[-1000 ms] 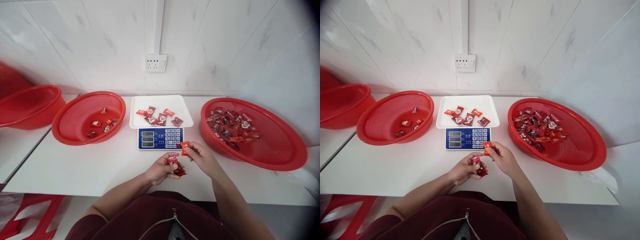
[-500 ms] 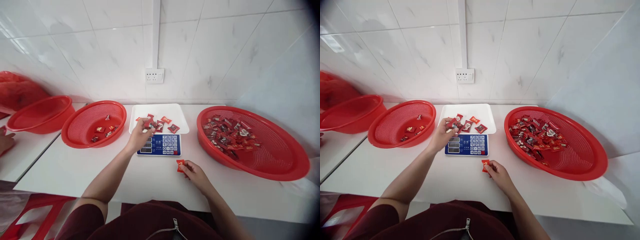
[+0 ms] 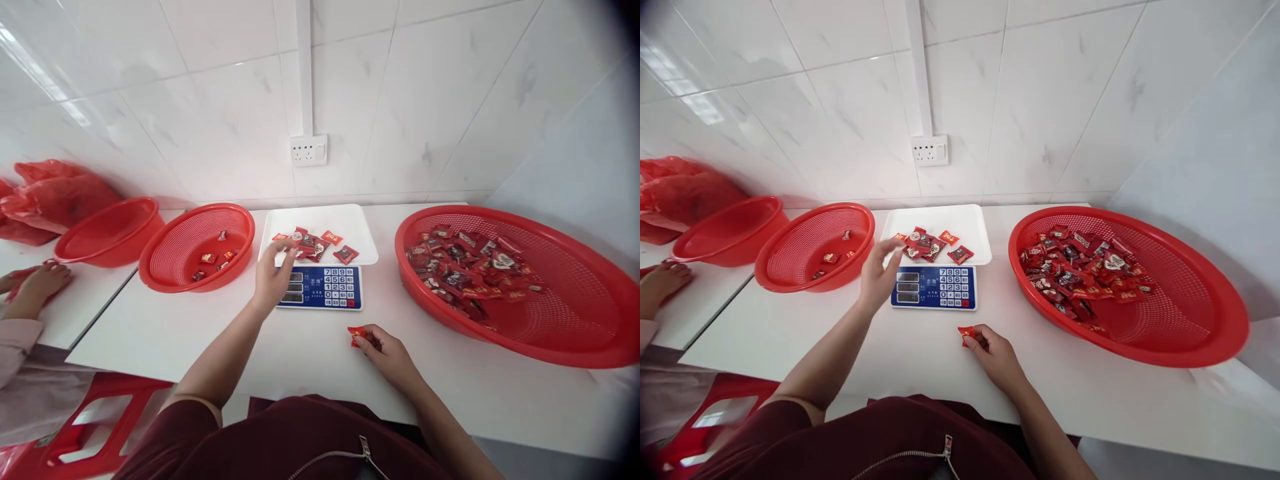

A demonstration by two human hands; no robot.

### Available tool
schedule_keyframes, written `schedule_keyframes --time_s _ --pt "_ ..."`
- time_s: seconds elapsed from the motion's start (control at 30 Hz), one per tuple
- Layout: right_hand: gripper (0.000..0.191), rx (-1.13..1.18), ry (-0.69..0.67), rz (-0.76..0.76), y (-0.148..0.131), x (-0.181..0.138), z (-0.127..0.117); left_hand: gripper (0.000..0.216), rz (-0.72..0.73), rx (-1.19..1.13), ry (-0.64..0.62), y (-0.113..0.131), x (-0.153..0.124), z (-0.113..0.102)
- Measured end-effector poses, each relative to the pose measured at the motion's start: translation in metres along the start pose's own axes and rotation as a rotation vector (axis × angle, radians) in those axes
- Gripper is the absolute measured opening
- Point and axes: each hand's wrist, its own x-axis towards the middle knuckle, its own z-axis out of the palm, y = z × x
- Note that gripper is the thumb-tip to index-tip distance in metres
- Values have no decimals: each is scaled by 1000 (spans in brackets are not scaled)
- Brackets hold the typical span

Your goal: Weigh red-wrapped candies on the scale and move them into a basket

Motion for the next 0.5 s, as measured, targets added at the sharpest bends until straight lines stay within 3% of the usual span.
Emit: schedule_keyframes --time_s 0.03,0.17,0.23,0.37,0.5 --pt "20 4 -4 -3 0 0 0 22 -30 -35 -58 3 -18 0" --pt "20 26 -13 -15 -2 -1 2 20 -159 -186 -529 5 -82 9" --pt "18 65 -47 -23 -3 -1 3 30 -249 -266 -659 4 -101 16" --pt "17 189 -174 -31 -9 -1 8 45 -374 -378 -669 0 -114 26" --pt "15 245 -204 -44 -18 3 14 39 -405 -370 -722 3 -108 28"
